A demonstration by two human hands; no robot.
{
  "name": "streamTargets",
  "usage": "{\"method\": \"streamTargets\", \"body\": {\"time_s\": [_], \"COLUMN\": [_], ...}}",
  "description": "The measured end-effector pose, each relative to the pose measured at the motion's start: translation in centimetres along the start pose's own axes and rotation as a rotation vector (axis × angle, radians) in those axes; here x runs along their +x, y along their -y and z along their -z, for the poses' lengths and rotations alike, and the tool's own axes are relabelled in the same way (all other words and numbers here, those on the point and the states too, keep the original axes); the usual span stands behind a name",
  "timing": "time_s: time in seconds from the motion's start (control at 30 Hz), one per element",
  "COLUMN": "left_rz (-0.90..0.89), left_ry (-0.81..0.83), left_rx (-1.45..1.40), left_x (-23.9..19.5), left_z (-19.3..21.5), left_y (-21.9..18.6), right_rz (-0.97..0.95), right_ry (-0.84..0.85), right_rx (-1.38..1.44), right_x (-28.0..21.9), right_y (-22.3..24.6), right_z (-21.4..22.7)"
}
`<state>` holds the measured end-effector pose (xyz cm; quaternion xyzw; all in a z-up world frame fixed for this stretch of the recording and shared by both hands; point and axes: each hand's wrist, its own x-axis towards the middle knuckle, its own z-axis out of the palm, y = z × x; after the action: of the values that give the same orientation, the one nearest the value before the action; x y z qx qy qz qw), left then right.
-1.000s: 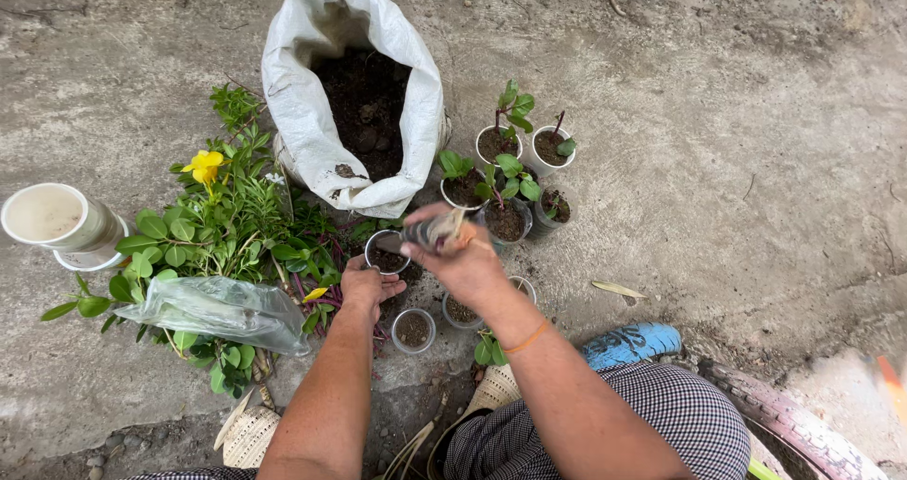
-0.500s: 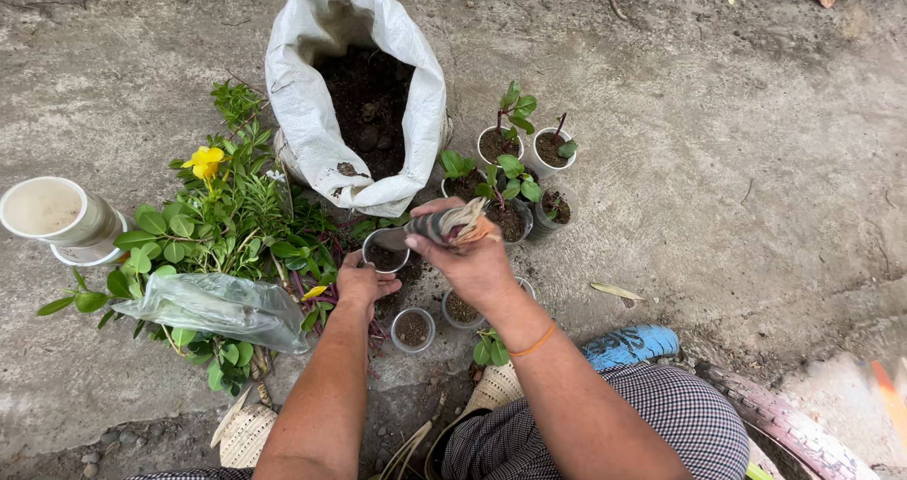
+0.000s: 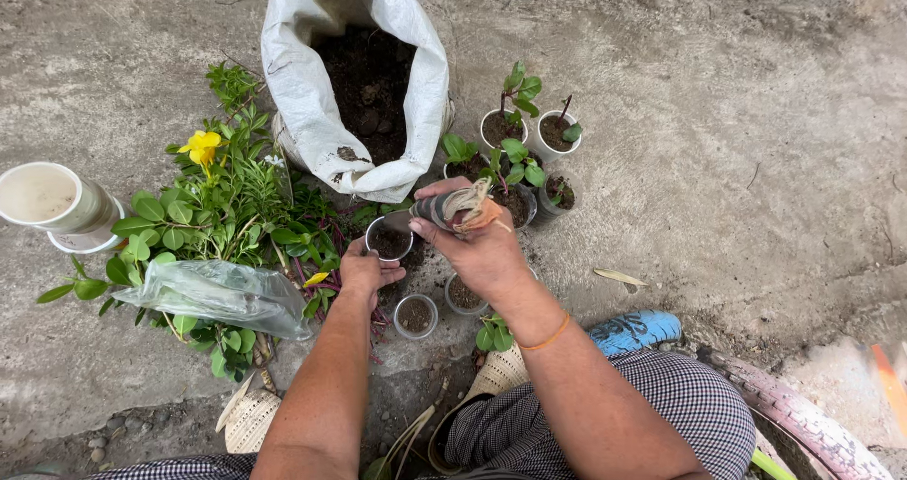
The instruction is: The person takes plant cuttings, places them into small plastic cups, and adds soil from a large bag by hand.
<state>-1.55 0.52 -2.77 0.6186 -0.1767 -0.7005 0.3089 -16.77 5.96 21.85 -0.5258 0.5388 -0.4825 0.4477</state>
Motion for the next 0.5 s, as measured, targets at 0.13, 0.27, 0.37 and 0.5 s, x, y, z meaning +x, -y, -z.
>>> {"method": "streamTargets", "body": {"time_s": [0.13, 0.27, 0.37, 0.5], "left_rz": [-0.057, -0.05, -0.06, -0.037], "left_ry": [0.025, 0.021, 0.028, 0.029], "left_rx": [-0.03, -0.027, -0.037, -0.058], "left_x": [0.1, 0.7, 0.9, 1.5], "left_z": [-0.2, 0.1, 0.5, 0.1], "left_y": [-0.1, 0.7, 1.2, 0.9], "right_rz": [0.038, 0.044, 0.012, 0.088], "right_ry": [0.004, 0.009, 0.02, 0.012], "right_rx": [-0.144, 0.056, 0.136, 0.08], "right_x": [0.1, -0.3, -0.2, 0.4], "right_y": [0.1, -0.7, -1.2, -1.1], "right_z": [-0.4, 0.0, -0.4, -0.5]}}
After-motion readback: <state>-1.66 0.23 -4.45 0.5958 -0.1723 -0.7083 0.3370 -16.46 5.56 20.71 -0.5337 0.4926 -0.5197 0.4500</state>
